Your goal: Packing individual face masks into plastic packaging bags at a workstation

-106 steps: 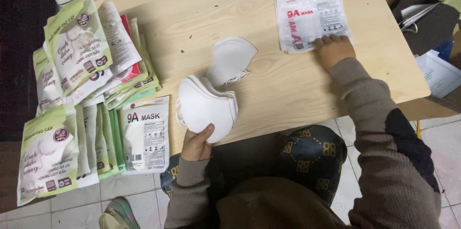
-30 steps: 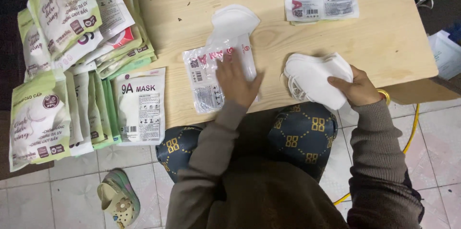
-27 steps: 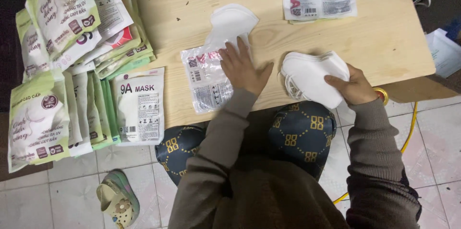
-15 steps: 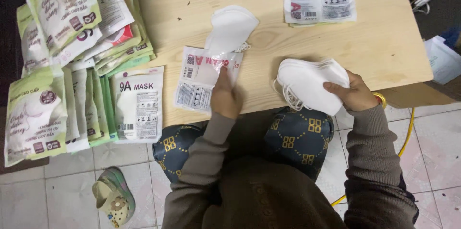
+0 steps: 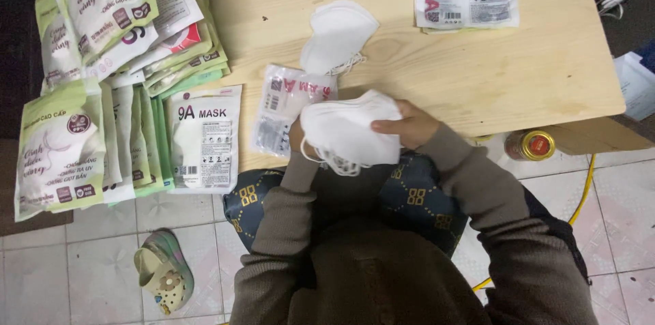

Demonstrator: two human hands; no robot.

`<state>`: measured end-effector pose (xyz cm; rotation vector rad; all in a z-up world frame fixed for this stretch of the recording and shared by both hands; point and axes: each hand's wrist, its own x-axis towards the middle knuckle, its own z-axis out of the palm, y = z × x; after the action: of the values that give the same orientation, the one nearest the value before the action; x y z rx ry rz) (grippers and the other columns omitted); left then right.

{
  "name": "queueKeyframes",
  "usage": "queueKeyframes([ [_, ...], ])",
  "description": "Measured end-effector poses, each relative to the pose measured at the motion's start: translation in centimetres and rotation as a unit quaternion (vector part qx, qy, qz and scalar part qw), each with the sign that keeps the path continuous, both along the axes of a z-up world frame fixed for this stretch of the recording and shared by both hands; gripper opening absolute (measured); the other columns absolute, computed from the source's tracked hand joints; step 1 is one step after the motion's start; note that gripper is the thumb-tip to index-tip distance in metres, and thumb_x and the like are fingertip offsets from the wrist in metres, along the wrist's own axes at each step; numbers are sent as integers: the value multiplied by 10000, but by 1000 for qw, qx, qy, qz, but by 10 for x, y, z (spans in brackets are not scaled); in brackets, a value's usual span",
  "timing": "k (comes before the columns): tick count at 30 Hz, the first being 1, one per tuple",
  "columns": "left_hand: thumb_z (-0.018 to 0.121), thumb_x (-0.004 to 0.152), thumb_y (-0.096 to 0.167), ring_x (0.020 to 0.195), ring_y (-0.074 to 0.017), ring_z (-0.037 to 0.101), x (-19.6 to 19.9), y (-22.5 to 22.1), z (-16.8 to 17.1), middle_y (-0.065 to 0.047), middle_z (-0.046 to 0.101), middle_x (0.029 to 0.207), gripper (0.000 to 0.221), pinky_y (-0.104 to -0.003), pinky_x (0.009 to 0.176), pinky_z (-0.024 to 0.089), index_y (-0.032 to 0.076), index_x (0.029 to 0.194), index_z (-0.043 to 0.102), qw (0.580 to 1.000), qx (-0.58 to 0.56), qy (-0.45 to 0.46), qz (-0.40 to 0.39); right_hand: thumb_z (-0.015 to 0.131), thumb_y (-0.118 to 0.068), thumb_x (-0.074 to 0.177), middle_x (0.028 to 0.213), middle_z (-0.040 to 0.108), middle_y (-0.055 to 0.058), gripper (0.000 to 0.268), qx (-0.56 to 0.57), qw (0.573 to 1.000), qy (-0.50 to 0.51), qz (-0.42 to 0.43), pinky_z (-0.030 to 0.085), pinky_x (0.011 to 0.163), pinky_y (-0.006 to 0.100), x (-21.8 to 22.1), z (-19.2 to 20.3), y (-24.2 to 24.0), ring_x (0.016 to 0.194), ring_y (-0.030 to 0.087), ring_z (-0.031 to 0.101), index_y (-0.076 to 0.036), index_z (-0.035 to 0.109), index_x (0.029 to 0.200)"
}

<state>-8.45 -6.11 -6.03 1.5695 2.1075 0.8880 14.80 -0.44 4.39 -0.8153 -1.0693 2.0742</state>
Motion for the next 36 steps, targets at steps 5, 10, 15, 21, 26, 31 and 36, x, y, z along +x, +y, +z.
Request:
queueKeyframes([
  [5, 721, 878, 376, 963, -366, 708, 11, -8, 36, -132, 722, 925, 297, -446, 839, 583, 188, 1101, 776, 994, 46, -94, 36, 853, -84, 825, 935, 754, 82, 260, 96, 989, -105, 40, 606, 659, 376, 11, -53, 32, 792, 206, 710, -66, 768, 1071],
  [10, 694, 940, 243, 877, -362, 722, 3, -8, 24, -163, 721, 849, 209, -419, 748, 585, 110, 1069, 788, 990, 106, -55, 81, 781, -96, 904, 1054, 765, 156, 269, 226, 943, -225, 90, 581, 827, 458, 22, -33, 38, 967, 273, 694, -77, 764, 1172],
  [15, 653, 952, 283, 962, -336, 740, 15, -9, 31, -126, 747, 946, 290, -425, 794, 599, 105, 1155, 760, 986, 113, 113, 52, 682, -81, 930, 1217, 747, 109, 438, 373, 853, -346, 118, 538, 976, 514, 25, -37, 31, 1159, 384, 665, -203, 702, 1350],
  [21, 596, 989, 240, 809, -360, 748, 20, -16, 61, -179, 725, 922, 363, -438, 675, 612, 17, 1261, 688, 977, 69, 202, 10, 706, -81, 941, 1142, 769, 136, 339, 293, 908, -276, 120, 585, 897, 473, 11, 5, 26, 1041, 286, 708, -173, 740, 1266],
  [26, 581, 961, 207, 749, -367, 733, 27, -18, 71, -168, 698, 891, 428, -483, 636, 607, 24, 1343, 634, 974, 55, 218, 3, 738, -101, 937, 1143, 757, 111, 347, 161, 965, -197, 59, 583, 863, 427, 6, -38, 22, 999, 207, 667, -135, 719, 1282],
  [31, 570, 990, 186, 777, -400, 743, 33, -17, 75, -215, 718, 901, 502, -493, 660, 605, -21, 1446, 542, 983, 52, 171, -29, 769, -94, 924, 1086, 739, 120, 353, 148, 974, -169, -38, 572, 830, 397, -9, -38, 4, 968, 193, 648, -86, 711, 1272],
  [36, 545, 1028, 195, 742, -384, 739, 47, -12, 87, -217, 709, 857, 458, -469, 640, 601, 1, 1444, 540, 975, 92, 196, -39, 811, -118, 907, 1140, 735, 141, 417, 142, 973, -177, -32, 558, 888, 410, -28, -53, -4, 1017, 208, 643, -98, 701, 1308],
])
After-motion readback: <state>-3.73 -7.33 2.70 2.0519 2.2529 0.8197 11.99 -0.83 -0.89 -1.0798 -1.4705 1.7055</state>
